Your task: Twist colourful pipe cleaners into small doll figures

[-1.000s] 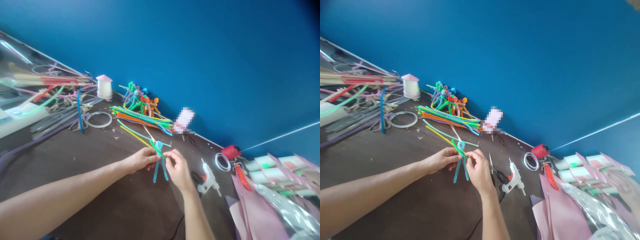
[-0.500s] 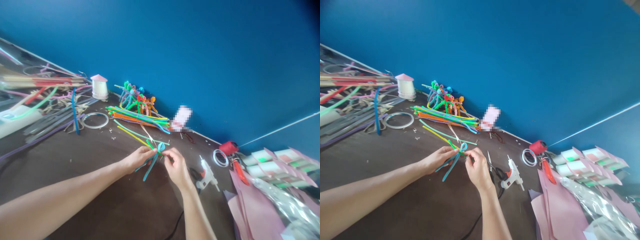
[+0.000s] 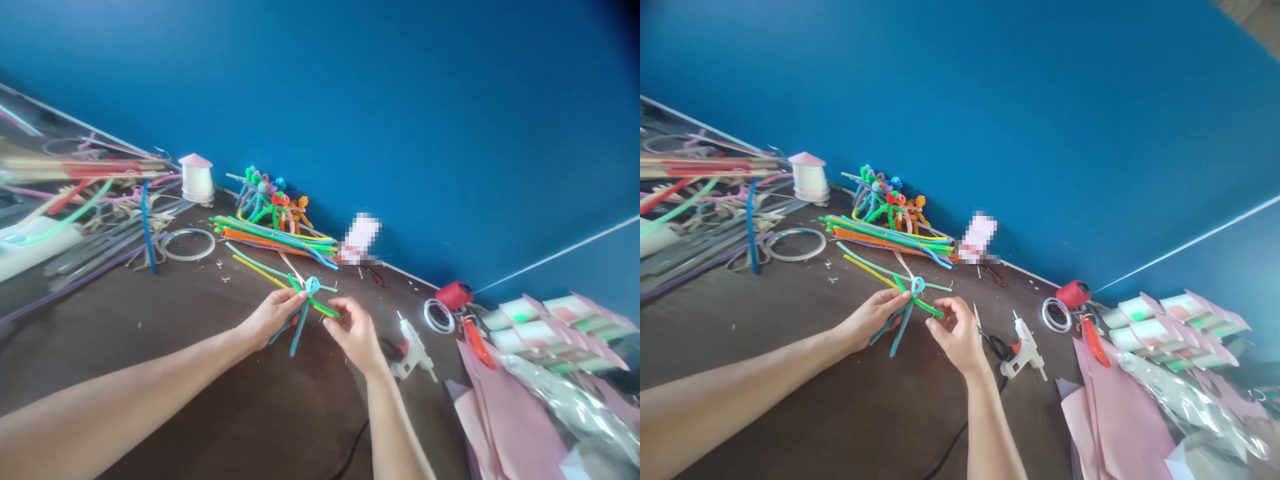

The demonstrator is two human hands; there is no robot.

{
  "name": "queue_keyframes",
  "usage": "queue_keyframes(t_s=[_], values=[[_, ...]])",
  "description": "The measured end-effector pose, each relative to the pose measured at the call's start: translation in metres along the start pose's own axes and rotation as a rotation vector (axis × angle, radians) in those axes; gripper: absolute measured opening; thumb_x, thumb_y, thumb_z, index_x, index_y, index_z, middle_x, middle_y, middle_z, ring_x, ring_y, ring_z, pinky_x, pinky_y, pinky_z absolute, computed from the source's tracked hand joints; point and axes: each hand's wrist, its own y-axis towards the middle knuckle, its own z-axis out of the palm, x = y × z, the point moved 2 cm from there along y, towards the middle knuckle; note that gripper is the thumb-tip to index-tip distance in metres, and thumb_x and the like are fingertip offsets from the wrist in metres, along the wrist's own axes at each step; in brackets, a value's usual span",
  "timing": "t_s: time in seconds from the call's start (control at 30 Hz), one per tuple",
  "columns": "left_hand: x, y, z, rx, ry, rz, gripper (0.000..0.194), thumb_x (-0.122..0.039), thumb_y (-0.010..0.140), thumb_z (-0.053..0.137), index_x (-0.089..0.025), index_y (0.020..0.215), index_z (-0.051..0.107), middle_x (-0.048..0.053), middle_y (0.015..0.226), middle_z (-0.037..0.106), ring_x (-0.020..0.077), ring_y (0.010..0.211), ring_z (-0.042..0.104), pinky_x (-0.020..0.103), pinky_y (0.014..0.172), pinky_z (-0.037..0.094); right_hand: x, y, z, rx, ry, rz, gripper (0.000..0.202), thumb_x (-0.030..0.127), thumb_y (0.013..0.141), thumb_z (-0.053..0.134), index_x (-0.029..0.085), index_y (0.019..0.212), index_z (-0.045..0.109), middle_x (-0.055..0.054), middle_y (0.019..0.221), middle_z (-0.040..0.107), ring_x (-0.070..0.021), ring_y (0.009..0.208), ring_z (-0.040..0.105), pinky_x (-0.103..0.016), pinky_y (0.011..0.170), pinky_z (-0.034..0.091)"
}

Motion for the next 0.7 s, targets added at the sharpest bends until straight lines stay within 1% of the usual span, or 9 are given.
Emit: queue_keyframes(t_s=[0.17, 0.23, 0.3, 0.4, 0.47, 0.6, 0.7], values=[[-0.003, -0.005, 0.003, 0.038, 0.176, 0.071, 0.039, -0.05, 0.073, 0.047, -0.013, 0.065, 0.055, -0.004, 0.046, 0.044, 0.0056, 0.041, 0.034, 0.018, 0.04, 0.025, 0.013, -0.001, 0.011, -0.03, 0.009, -0.032, 0.013, 0.026, 0.074, 0.054, 0.017, 0.081, 0.061, -0.003, 0.077, 0.064, -0.0163, 0.072, 0.06, -0.026, 0.067, 0.047], [-0.004, -0.006, 0.003, 0.058, 0.209, 0.12, 0.038, -0.049, 0.073, 0.049, -0.012, 0.067, 0.058, -0.003, 0.05, 0.048, 0.0067, 0.046, 0.038, 0.018, 0.044, 0.03, 0.015, -0.002, 0.012, -0.04, -0.028, -0.062, 0.013, 0.025, 0.076, 0.051, 0.017, 0.076, 0.062, -0.003, 0.074, 0.063, -0.0156, 0.07, 0.059, -0.025, 0.066, 0.047], [-0.004, -0.006, 0.003, 0.08, 0.199, 0.149, 0.037, -0.047, 0.071, 0.052, -0.012, 0.073, 0.06, -0.002, 0.056, 0.052, 0.0079, 0.05, 0.042, 0.019, 0.048, 0.033, 0.016, -0.002, 0.012, -0.051, -0.055, -0.081, 0.014, 0.024, 0.077, 0.05, 0.018, 0.075, 0.062, -0.002, 0.073, 0.063, -0.0154, 0.069, 0.058, -0.025, 0.065, 0.046], [-0.002, -0.004, 0.003, 0.099, 0.173, 0.112, 0.036, -0.045, 0.067, 0.057, -0.011, 0.08, 0.061, -0.001, 0.062, 0.057, 0.0079, 0.048, 0.042, 0.019, 0.046, 0.034, 0.015, -0.003, 0.01, -0.07, -0.064, -0.066, 0.013, 0.024, 0.078, 0.05, 0.018, 0.076, 0.061, -0.003, 0.074, 0.064, -0.0155, 0.07, 0.058, -0.024, 0.067, 0.045], [-0.002, -0.004, 0.003, 0.088, 0.161, 0.096, 0.036, -0.044, 0.065, 0.06, -0.011, 0.08, 0.061, 0.0, 0.062, 0.058, 0.0089, 0.049, 0.044, 0.02, 0.045, 0.034, 0.015, -0.003, 0.009, -0.074, -0.067, -0.047, 0.013, 0.024, 0.078, 0.05, 0.017, 0.077, 0.061, -0.002, 0.074, 0.064, -0.0153, 0.07, 0.058, -0.023, 0.067, 0.045], [-0.008, -0.007, 0.004, 0.098, 0.06, 0.113, 0.034, -0.042, 0.064, 0.062, -0.012, 0.08, 0.062, 0.002, 0.069, 0.062, 0.0126, 0.061, 0.052, 0.021, 0.054, 0.039, 0.016, -0.003, 0.009, -0.075, -0.073, -0.032, 0.013, 0.024, 0.077, 0.05, 0.017, 0.075, 0.061, -0.002, 0.072, 0.064, -0.0151, 0.069, 0.058, -0.023, 0.065, 0.045], [-0.01, -0.009, 0.006, 0.112, -0.001, 0.055, 0.034, -0.042, 0.064, 0.063, -0.012, 0.08, 0.061, 0.0, 0.063, 0.058, 0.0091, 0.054, 0.048, 0.019, 0.05, 0.037, 0.016, -0.004, 0.009, -0.078, -0.079, -0.034, 0.013, 0.024, 0.077, 0.05, 0.017, 0.075, 0.061, -0.002, 0.072, 0.064, -0.015, 0.068, 0.058, -0.023, 0.064, 0.045]])
